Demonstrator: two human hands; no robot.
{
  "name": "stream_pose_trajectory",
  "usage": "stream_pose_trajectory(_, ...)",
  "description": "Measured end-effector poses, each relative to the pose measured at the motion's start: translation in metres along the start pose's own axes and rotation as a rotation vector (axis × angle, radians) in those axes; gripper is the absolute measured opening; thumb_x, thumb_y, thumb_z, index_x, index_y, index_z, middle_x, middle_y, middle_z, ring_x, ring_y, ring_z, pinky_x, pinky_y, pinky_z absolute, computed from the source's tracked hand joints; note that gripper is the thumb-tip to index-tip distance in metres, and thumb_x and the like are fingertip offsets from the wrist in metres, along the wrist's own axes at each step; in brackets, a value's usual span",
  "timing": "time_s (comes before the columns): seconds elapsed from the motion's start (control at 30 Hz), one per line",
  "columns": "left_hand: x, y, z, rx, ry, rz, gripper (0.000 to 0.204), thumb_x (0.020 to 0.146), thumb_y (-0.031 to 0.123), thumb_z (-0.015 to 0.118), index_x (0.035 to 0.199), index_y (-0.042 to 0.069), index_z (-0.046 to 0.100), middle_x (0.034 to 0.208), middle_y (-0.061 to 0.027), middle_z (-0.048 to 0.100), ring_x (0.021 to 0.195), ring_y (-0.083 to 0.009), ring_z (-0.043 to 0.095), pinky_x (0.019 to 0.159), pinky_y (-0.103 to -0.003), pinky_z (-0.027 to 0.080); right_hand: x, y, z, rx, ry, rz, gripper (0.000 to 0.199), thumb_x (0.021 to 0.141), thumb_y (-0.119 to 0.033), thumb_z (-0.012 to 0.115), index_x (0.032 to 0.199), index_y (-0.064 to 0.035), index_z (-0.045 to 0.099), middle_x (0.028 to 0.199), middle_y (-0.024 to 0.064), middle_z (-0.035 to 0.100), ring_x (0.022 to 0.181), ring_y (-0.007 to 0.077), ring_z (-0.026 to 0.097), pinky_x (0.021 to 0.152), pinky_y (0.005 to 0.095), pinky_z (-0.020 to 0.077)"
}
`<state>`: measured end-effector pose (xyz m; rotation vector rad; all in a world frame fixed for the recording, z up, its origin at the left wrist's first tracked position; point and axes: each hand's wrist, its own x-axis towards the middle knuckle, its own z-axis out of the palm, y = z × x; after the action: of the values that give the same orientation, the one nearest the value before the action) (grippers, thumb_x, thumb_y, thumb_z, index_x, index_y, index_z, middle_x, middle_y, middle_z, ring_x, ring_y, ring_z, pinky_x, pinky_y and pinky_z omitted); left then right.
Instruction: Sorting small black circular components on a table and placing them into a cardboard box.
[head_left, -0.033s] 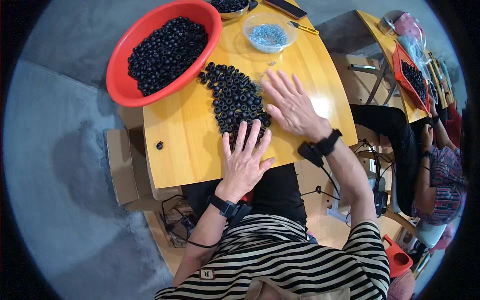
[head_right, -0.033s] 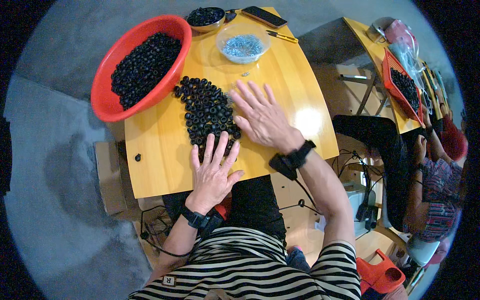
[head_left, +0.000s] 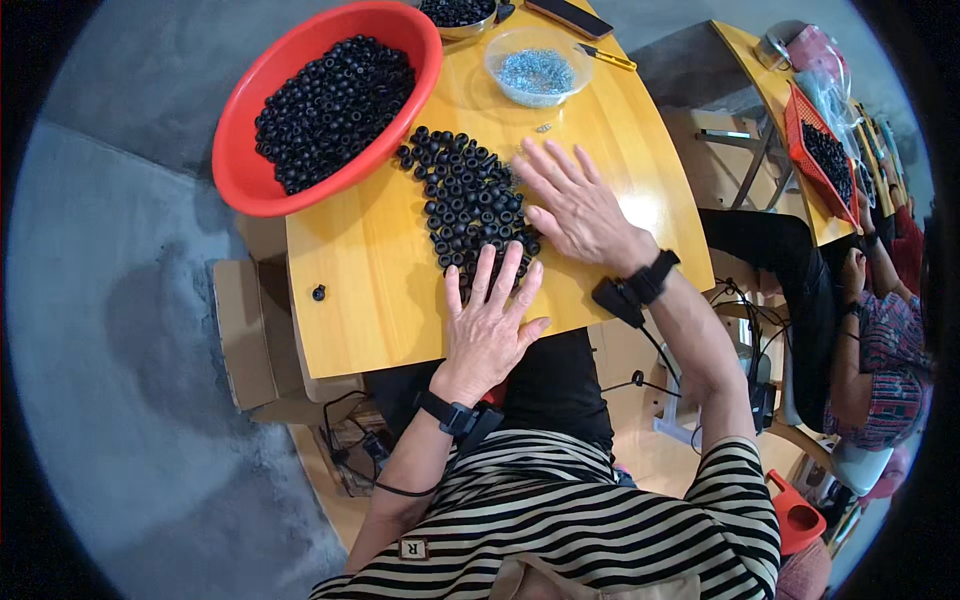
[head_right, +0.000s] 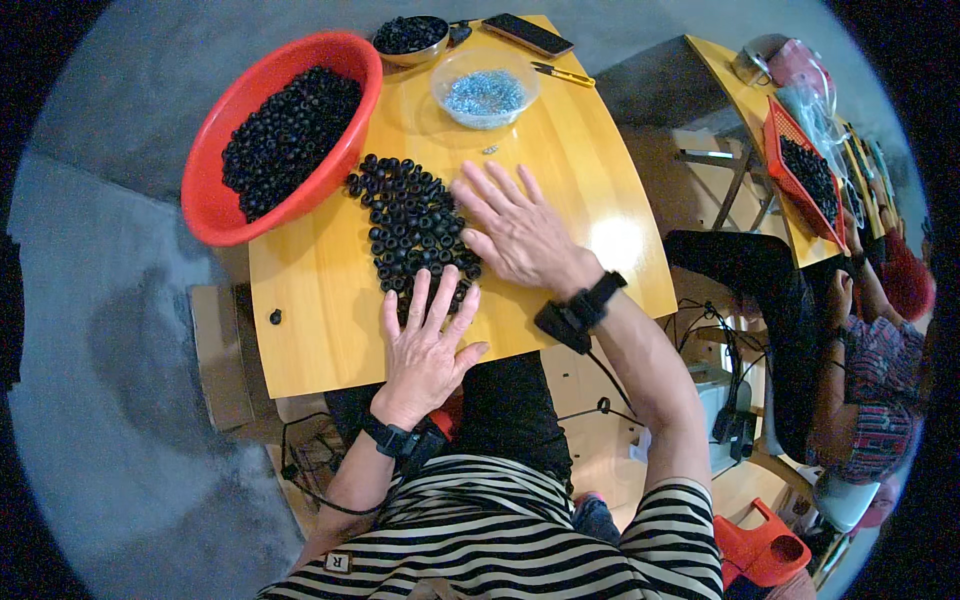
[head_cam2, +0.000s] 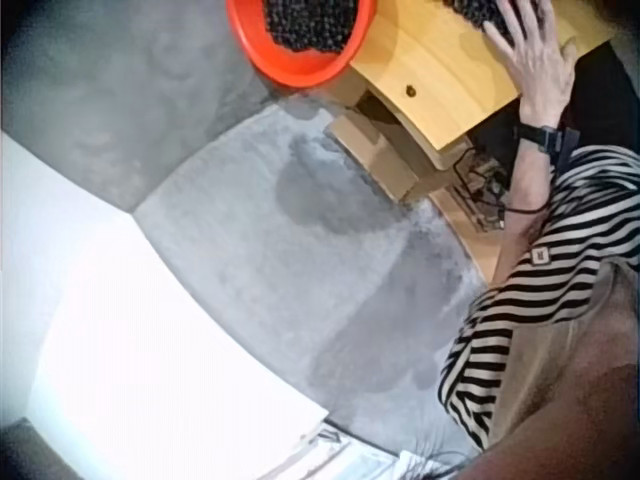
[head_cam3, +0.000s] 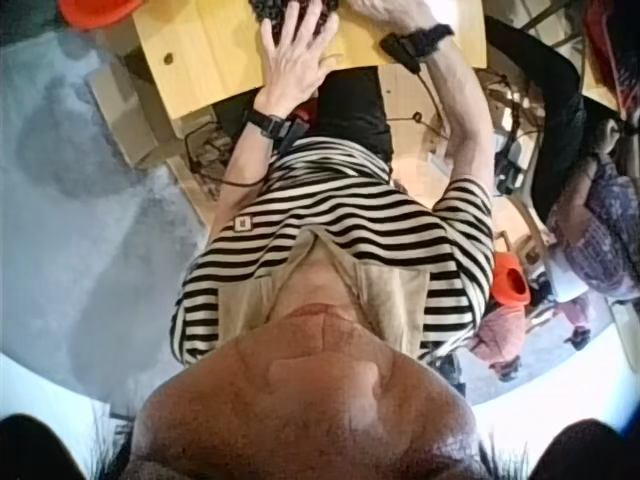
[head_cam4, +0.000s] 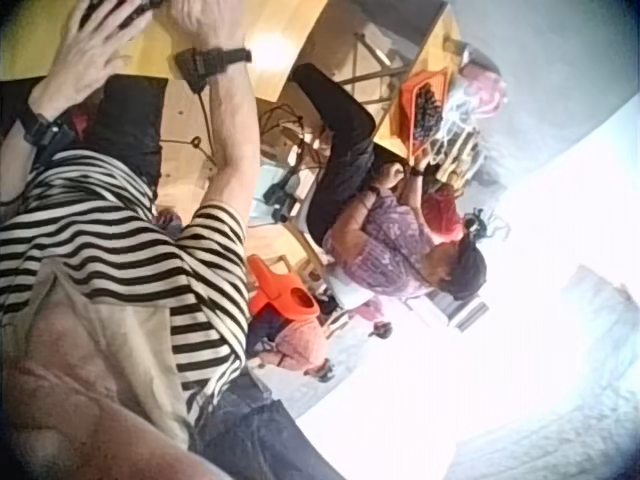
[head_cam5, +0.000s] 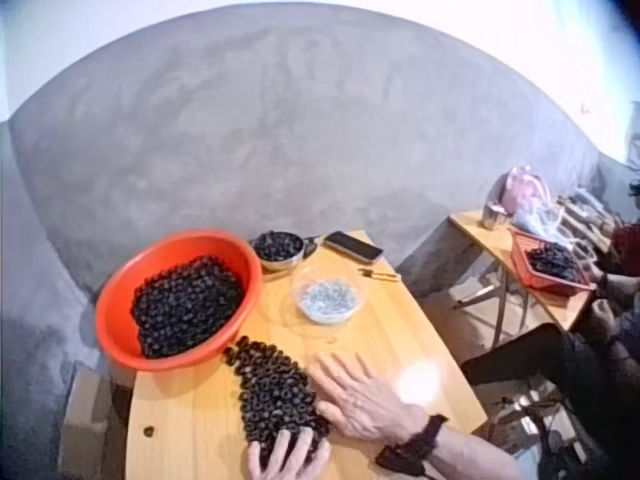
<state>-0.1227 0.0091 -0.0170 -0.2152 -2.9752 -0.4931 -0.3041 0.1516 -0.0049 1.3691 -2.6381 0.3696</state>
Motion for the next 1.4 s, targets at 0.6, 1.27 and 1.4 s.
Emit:
stream_pose_trajectory(0.6,0.001,0.0,-0.001,0.033,-0.013,-0.04,0.06,0.091,0.039,0.058,0.143,0.013,0.046,0.156,-0.0133,0.031,0.144,-0.0377,0.025,0.111,-0.063,0.014,0.02,0.04,0.006,0.109,-0.03,-0.001,0.063,0.1,-0.04,0.036,0.147,0.0018,0.031,0.156,0.0221,0.025,0.145,0.0369,0.024,0.119,0.0475,0.0172)
stream_pose_trajectory(1.27,0.001,0.002,0.003,0.075,0.041,-0.034,0.06,0.09,0.036,0.061,0.143,0.013,0.046,0.154,-0.011,0.034,0.144,-0.035,0.027,0.111,-0.062,0.015,-0.038,-0.005,0.007,0.131,-0.051,0.09,0.061,0.099,-0.037,0.041,0.147,0.0002,0.033,0.153,0.0302,0.023,0.142,0.0446,0.024,0.118,0.0517,0.018)
stream_pose_trajectory(1.4,-0.001,0.002,0.002,0.057,0.064,-0.027,0.06,0.089,0.033,0.061,0.144,0.013,0.046,0.155,-0.012,0.034,0.144,-0.0347,0.025,0.111,-0.062,0.013,-0.05,-0.005,-0.001,0.228,0.048,0.182,0.062,0.098,-0.038,0.042,0.147,-0.0007,0.033,0.153,0.0291,0.024,0.142,0.0434,0.024,0.118,0.0524,0.0176)
